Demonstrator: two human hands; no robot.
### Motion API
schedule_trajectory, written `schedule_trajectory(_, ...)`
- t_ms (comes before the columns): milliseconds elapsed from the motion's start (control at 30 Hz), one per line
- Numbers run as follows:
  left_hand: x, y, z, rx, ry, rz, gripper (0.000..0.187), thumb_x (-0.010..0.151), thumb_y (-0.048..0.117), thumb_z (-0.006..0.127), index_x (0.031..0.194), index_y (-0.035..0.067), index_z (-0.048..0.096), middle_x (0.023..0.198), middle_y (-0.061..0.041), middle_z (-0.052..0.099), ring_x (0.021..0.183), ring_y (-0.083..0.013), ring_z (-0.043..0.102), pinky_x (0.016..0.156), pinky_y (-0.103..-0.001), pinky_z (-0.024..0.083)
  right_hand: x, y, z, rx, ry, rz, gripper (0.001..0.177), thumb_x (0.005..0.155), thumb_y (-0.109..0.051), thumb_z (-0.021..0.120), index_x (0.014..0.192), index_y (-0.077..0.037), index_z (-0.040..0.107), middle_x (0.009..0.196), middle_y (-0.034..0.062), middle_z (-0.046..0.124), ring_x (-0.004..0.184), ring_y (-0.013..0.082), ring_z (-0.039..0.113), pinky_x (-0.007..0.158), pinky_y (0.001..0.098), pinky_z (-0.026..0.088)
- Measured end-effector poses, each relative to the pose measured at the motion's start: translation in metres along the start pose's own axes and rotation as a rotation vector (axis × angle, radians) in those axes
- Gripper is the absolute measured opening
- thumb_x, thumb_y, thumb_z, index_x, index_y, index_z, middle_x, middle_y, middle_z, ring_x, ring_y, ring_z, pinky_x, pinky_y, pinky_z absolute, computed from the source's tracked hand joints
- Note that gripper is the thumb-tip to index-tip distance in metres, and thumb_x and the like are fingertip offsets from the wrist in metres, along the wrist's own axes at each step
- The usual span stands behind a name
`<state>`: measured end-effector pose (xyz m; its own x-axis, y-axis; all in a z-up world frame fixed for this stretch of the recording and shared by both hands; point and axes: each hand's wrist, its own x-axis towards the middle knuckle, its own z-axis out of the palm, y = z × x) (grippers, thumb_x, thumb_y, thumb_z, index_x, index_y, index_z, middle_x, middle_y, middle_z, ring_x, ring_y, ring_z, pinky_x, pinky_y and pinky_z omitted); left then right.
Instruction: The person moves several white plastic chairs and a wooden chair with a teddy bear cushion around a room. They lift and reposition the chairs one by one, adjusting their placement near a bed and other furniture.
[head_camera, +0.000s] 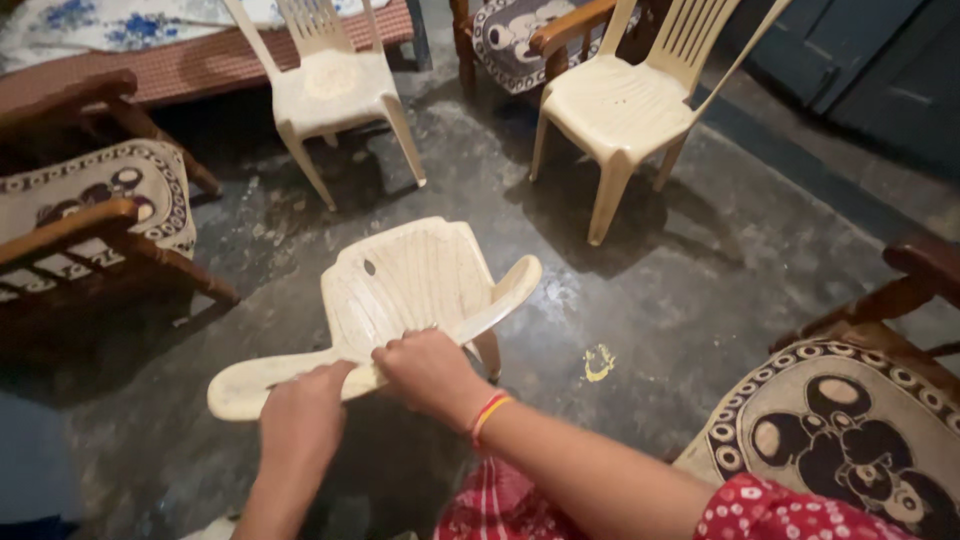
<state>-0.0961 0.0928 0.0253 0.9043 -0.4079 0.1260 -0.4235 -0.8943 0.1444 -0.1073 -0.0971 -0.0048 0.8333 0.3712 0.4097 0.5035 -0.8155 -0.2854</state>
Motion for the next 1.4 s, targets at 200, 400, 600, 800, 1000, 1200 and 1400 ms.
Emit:
schedule_trajectory(200, 0.003, 0.021, 0.01, -0.011, 0.129, 0.004, 0.029, 0.08, 0.002, 0.062, 0.101, 0.015, 0.077, 0.087, -0.013, 0.075, 0.086, -0.0341, 0.072, 0.08, -0.049, 0.054, -0.003, 0.005, -0.004, -0.025, -0.004, 0.023, 0.011, 0.076, -0.02, 0.07, 0.079, -0.01, 0.07, 0.075, 0.0112, 0.073, 0.075, 0.0322, 0.072, 0.066, 0.0456, 0.056)
schedule_trajectory(400, 0.002, 0.032, 0.015, -0.081, 0.229, -0.052, 0.031, 0.077, 0.001, 0.064, 0.1, 0.016, 0.078, 0.084, -0.012, 0.076, 0.087, -0.0333, 0.072, 0.083, -0.05, 0.05, -0.002, 0.009, -0.009, -0.069, -0.015, 0.058, 0.008, 0.08, -0.021, 0.069, 0.078, -0.015, 0.074, 0.072, 0.0104, 0.073, 0.071, 0.0313, 0.073, 0.064, 0.0458, 0.056)
schedule_trajectory(600, 0.003, 0.045, 0.017, -0.112, 0.158, -0.163, 0.024, 0.08, 0.008, 0.066, 0.098, 0.018, 0.08, 0.083, -0.014, 0.075, 0.089, -0.0332, 0.071, 0.084, -0.048, 0.049, -0.008, 0.013, -0.022, -0.049, 0.009, 0.091, 0.011, 0.076, -0.024, 0.072, 0.083, -0.019, 0.079, 0.071, 0.0084, 0.073, 0.069, 0.0306, 0.072, 0.062, 0.0455, 0.055)
schedule_trajectory(800, 0.003, 0.066, 0.011, -0.091, 0.179, -0.142, 0.025, 0.083, 0.009, 0.064, 0.102, 0.018, 0.078, 0.089, -0.01, 0.076, 0.092, -0.0325, 0.071, 0.084, -0.049, 0.048, -0.013, 0.014, -0.04, -0.044, -0.105, 0.158, 0.021, 0.073, -0.017, 0.073, 0.091, -0.022, 0.081, 0.077, 0.0076, 0.075, 0.076, 0.0302, 0.073, 0.068, 0.0457, 0.056)
schedule_trajectory(1000, 0.043, 0.054, -0.016, -0.289, -0.621, -0.254, 0.051, 0.078, 0.033, 0.085, 0.124, 0.016, 0.069, 0.116, -0.011, 0.072, 0.114, -0.0302, 0.065, 0.101, -0.044, 0.047, 0.006, 0.018, -0.065, 0.21, -0.484, 0.335, 0.046, 0.071, -0.014, 0.073, 0.116, -0.018, 0.075, 0.096, 0.0146, 0.076, 0.093, 0.0343, 0.072, 0.081, 0.0452, 0.056)
schedule_trajectory(1200, 0.117, 0.039, 0.004, -0.85, -0.628, 0.041, 0.065, 0.077, 0.026, 0.089, 0.129, -0.003, 0.063, 0.121, -0.012, 0.073, 0.116, -0.0232, 0.07, 0.098, -0.033, 0.052, 0.027, 0.085, -0.094, 0.545, -0.509, 0.385, 0.056, 0.077, -0.025, 0.079, 0.128, -0.007, 0.066, 0.121, 0.0125, 0.072, 0.114, 0.0288, 0.071, 0.092, 0.0387, 0.058)
schedule_trajectory(1400, 0.208, 0.101, -0.008, -0.644, -0.362, 0.045, 0.055, 0.082, 0.019, 0.071, 0.135, 0.006, 0.063, 0.121, -0.011, 0.076, 0.109, -0.0257, 0.073, 0.092, -0.037, 0.056, 0.042, 0.155, -0.141, 0.416, -0.262, 0.439, 0.049, 0.087, -0.029, 0.072, 0.13, -0.006, 0.065, 0.123, 0.0128, 0.073, 0.115, 0.0303, 0.07, 0.095, 0.0393, 0.055)
